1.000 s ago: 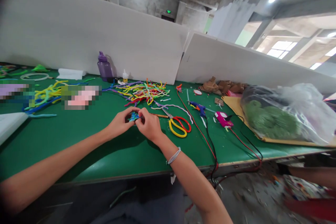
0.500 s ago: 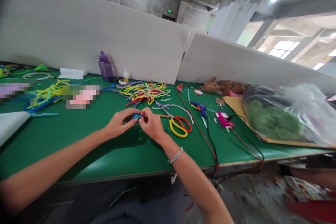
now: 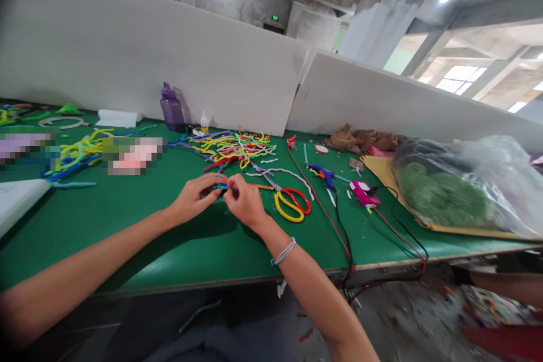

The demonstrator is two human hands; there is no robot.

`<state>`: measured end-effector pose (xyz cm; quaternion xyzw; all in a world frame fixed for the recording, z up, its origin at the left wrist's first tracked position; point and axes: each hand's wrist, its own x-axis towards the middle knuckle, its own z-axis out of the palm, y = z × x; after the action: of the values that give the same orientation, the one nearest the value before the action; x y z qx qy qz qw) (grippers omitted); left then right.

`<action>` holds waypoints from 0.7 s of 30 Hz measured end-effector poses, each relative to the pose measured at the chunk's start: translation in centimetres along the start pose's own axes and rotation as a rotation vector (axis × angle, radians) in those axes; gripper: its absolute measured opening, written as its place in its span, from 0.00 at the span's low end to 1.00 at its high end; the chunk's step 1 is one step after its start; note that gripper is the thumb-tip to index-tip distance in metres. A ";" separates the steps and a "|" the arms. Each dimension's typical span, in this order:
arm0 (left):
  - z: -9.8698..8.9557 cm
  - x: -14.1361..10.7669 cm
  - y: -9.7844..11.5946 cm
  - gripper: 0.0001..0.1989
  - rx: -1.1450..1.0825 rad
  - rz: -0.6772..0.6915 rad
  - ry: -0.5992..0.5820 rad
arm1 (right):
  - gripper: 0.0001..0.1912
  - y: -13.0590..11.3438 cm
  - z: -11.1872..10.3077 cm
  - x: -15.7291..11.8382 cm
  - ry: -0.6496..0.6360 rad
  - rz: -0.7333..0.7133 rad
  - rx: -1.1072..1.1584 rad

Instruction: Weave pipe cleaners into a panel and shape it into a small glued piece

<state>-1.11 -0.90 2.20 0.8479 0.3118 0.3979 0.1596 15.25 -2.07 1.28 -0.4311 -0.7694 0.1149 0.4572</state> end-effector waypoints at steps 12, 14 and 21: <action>-0.2 0.0 0.1 0.11 -0.003 -0.013 -0.047 | 0.03 0.1 0.0 -0.1 0.012 -0.005 -0.016; -0.1 0.0 0.0 0.11 0.004 -0.003 -0.034 | 0.04 0.1 0.0 0.0 0.010 -0.002 -0.023; -0.1 -0.1 0.3 0.12 0.003 -0.018 -0.014 | 0.03 -0.2 -0.2 0.0 0.006 0.034 0.019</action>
<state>-1.13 -1.13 2.38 0.8481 0.3189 0.3900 0.1641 15.26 -2.24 1.52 -0.4403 -0.7593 0.1287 0.4616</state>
